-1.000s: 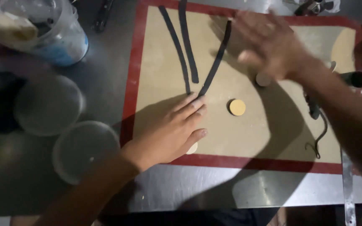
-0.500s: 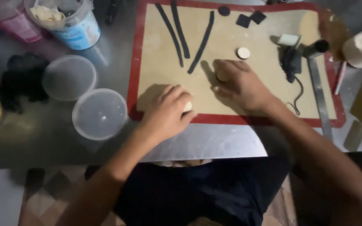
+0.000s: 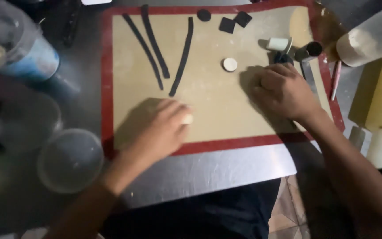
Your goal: The person cuts round pieces from a sheet of white fondant on a silicone mat, presses and flattens the discs by hand, and handles long black fondant strips. They then wrap a black fondant band around the edge of a white fondant disc and trim the strip with a small blade.
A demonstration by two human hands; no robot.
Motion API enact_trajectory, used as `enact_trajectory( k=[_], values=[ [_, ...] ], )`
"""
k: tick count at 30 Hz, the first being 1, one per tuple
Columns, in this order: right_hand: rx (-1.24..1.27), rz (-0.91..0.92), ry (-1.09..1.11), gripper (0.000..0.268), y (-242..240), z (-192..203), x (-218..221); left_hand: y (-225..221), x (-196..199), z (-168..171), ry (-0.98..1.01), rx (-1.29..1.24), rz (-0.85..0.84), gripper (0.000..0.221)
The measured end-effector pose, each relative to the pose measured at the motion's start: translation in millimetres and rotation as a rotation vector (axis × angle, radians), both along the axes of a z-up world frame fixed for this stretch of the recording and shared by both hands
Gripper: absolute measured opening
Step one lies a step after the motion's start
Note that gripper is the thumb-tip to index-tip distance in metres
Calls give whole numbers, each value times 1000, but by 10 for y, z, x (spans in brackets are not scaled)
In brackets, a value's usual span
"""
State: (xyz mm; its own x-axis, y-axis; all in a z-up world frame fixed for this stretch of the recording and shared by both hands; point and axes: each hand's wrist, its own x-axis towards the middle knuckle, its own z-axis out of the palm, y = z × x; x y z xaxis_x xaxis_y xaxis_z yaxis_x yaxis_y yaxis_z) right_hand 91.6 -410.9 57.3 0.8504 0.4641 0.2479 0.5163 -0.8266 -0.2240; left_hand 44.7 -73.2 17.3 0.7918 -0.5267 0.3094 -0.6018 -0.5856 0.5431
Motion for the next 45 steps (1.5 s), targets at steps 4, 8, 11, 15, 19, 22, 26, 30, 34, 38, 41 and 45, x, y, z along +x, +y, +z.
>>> enact_trajectory(
  k=[4, 8, 11, 15, 19, 22, 26, 30, 34, 38, 41, 45],
  values=[
    [45, -30, 105, 53, 357, -33, 506, -669, 314, -89, 113, -5, -35, 40],
    [28, 63, 187, 36, 303, -61, 733, -998, 223, 22, 330, -323, 19, 49],
    [9, 114, 97, 31, 284, 163, 696, -850, 294, 206, 336, -344, 95, 50],
    [350, -64, 354, 56, 547, 517, 66, -412, 713, -183, 283, -160, 343, 50],
    [391, -268, 994, 43, 1058, 555, -1085, 67, 1316, 343, 100, 202, 380, 64],
    [685, -54, 917, 44, 1389, 733, -1713, 370, 1438, 200, -51, 385, 152, 65],
    [884, -312, 1394, 53, 1356, 753, -2677, 722, 1281, -6, 7, 402, 33, 64],
    [1130, -685, 1671, 71, 1309, 959, -3374, 958, 1044, 128, 37, 327, -74, 66],
    [1226, -879, 1427, 71, 1499, 1305, -3338, 760, 109, 737, 196, 245, -45, 68],
    [1174, -201, 1124, 66, 1303, 1493, -3030, 1231, -1148, 380, 376, -133, -567, 62],
    [790, 41, 873, 60, 593, 1053, -3030, 1404, -1663, 47, 398, -191, -613, 56],
    [277, 505, 840, 44, -128, 521, -2626, 1506, -1914, 348, 415, -6, -462, 38]
  ],
)
